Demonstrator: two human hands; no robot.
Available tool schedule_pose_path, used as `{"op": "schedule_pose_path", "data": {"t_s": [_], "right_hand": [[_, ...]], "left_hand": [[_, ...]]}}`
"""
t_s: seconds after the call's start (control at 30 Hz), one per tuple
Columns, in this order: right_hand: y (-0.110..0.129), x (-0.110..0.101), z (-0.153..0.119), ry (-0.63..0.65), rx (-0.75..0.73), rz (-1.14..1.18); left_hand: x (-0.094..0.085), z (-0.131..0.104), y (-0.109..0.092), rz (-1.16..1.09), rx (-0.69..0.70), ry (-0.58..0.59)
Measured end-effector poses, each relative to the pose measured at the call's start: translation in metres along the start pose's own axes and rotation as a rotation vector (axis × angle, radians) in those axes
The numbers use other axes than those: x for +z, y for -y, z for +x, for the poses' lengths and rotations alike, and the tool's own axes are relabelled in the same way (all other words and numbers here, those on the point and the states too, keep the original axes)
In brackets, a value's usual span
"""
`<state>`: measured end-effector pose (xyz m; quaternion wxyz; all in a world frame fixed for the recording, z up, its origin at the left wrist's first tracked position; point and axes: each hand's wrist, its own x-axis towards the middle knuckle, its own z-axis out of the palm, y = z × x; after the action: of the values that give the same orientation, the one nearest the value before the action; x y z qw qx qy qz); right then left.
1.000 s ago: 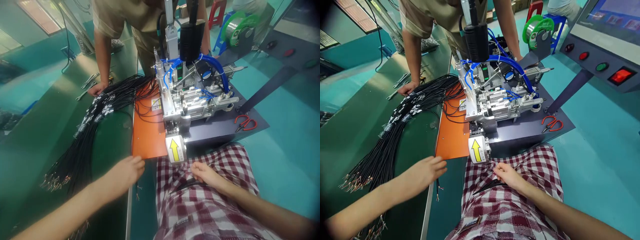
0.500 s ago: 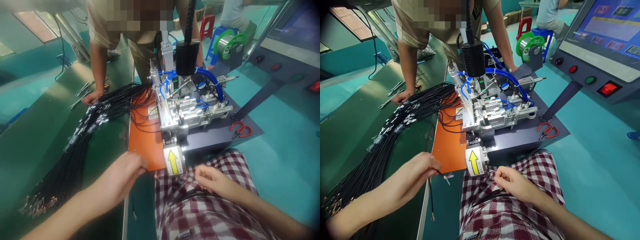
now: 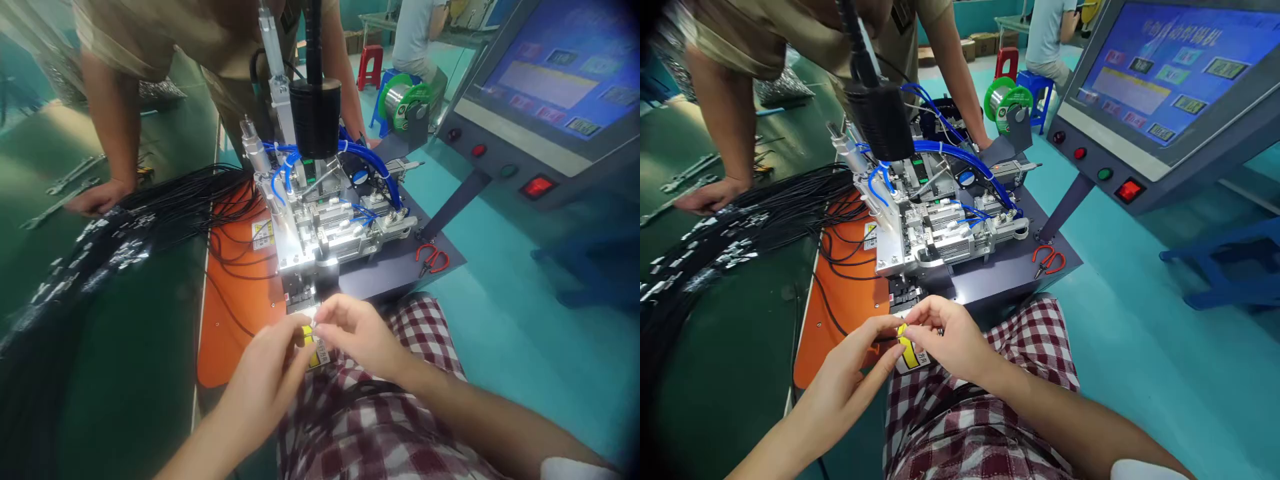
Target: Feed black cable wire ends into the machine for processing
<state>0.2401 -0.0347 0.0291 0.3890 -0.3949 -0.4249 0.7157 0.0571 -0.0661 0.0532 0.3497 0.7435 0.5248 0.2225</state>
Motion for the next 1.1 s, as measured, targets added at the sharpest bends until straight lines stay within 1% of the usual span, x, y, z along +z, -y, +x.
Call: {"op": "schedule_pose_path", "data": {"t_s": [0.07, 0.17, 0.23, 0.3, 0.37, 0.4, 0.43, 0.47, 0.5, 0.53, 0.57, 0.6, 0.63, 0.67, 0.7, 0.73, 0.8, 0.9, 0.97, 1.03, 1.1], "right_hand": [[0.002, -0.001, 0.003, -0.004, 0.002, 0.008], [0.006, -0.005, 0.003, -0.058, 0.011, -0.078], [0.006, -0.006, 0.002, -0.085, 0.011, -0.175], [0.002, -0.004, 0.002, -0.096, -0.008, -0.247], [-0.002, 0.000, 0.002, -0.104, -0.030, -0.263], [-0.004, 0.002, 0.001, -0.101, -0.027, -0.263], [-0.006, 0.003, 0.001, -0.092, -0.009, -0.263], [-0.006, 0.004, 0.001, -0.078, 0.018, -0.271], [-0.007, 0.004, 0.000, -0.065, 0.046, -0.287], [-0.006, 0.004, -0.001, -0.057, 0.069, -0.304], [-0.005, 0.004, -0.002, -0.056, 0.080, -0.322], [-0.005, 0.004, -0.003, -0.060, 0.086, -0.338], [-0.004, 0.003, -0.004, -0.067, 0.091, -0.349], [-0.003, 0.003, -0.005, -0.071, 0.098, -0.358], [-0.003, 0.003, -0.006, -0.070, 0.108, -0.365], [-0.003, 0.004, -0.007, -0.066, 0.120, -0.367], [-0.003, 0.004, -0.008, -0.055, 0.139, -0.364], [-0.004, 0.004, -0.008, -0.059, 0.154, -0.348], [-0.004, 0.003, -0.009, -0.063, 0.159, -0.339], [-0.004, 0.002, -0.009, -0.056, 0.166, -0.328], [-0.005, 0.001, -0.010, -0.043, 0.175, -0.322]], "left_hand": [[-0.001, 0.007, 0.004, -0.059, -0.034, 0.009], [0.004, 0.015, 0.010, -0.075, -0.054, -0.043], [0.009, 0.017, 0.010, -0.051, -0.003, -0.075], [0.011, 0.018, 0.008, -0.032, 0.085, -0.078], [0.003, 0.021, 0.011, -0.009, 0.174, -0.051], [-0.007, 0.023, 0.017, 0.021, 0.200, -0.045], [-0.021, 0.026, 0.027, 0.080, 0.202, -0.050], [-0.038, 0.029, 0.041, 0.162, 0.152, -0.120], [-0.060, 0.030, 0.058, 0.288, 0.054, -0.251], [-0.084, 0.031, 0.077, 0.461, -0.104, -0.405], [-0.109, 0.029, 0.097, 0.547, -0.216, -0.520], [-0.133, 0.026, 0.115, 0.604, -0.298, -0.606], [-0.155, 0.021, 0.132, 0.645, -0.374, -0.673], [-0.174, 0.016, 0.145, 0.673, -0.436, -0.713], [-0.188, 0.010, 0.156, 0.690, -0.482, -0.734], [-0.199, 0.006, 0.163, 0.703, -0.506, -0.733], [-0.210, 0.000, 0.171, 0.721, -0.513, -0.720], [-0.214, 0.003, 0.174, 0.734, -0.475, -0.682], [-0.212, 0.009, 0.176, 0.738, -0.448, -0.675], [-0.207, 0.016, 0.179, 0.738, -0.432, -0.703], [-0.199, 0.022, 0.184, 0.731, -0.424, -0.741]]}}
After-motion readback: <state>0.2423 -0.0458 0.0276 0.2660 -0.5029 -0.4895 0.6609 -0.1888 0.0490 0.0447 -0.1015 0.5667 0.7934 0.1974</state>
